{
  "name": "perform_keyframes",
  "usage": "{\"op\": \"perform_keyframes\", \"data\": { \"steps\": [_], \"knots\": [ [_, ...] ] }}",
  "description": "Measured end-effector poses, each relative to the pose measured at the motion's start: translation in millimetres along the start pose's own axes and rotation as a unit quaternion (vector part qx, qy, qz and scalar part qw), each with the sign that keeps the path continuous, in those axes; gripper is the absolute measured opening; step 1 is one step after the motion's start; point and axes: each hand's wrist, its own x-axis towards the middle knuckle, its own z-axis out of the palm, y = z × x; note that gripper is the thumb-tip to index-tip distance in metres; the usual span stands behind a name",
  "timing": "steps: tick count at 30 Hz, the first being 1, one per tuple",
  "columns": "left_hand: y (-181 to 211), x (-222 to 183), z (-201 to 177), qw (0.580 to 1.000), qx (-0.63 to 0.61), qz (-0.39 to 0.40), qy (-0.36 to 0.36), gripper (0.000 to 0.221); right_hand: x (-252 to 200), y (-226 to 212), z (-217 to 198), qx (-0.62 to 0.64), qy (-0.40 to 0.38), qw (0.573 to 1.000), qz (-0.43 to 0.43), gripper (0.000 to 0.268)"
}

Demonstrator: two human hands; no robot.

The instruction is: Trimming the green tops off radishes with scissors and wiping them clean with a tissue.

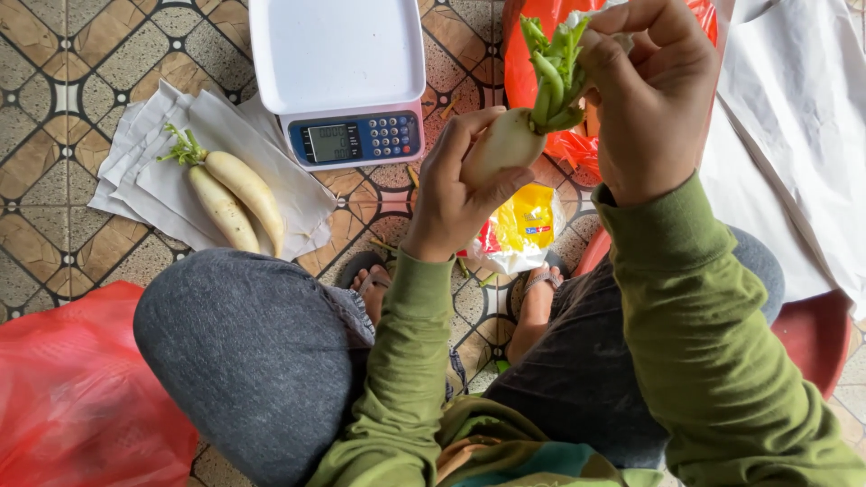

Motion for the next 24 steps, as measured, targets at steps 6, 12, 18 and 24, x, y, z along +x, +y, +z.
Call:
{"op": "perform_keyframes", "data": {
  "steps": [6, 12, 18, 24],
  "knots": [
    [1.9, 0.7, -2.8, 1.000, 0.014, 0.005, 0.001, 0.055, 9.0, 8.7, 3.5, 0.088, 0.025, 0.995, 0.029, 0.010],
    [-1.0, -0.7, -4.4, 0.999, -0.033, 0.005, -0.013, 0.055, 27.1, 6.9, -20.1, 0.203, 0.026, 0.979, -0.001, 0.021],
    [-0.1, 0.0, -4.5, 1.000, -0.009, -0.010, 0.023, 0.054, -2.6, -13.9, -9.7, 0.210, -0.069, 0.972, 0.075, 0.011],
    [-0.2, 1.0, -0.8, 1.000, -0.008, 0.005, 0.014, 0.053, -5.8, -9.4, -11.3, -0.070, -0.114, 0.987, -0.087, 0.013]
  ]
}}
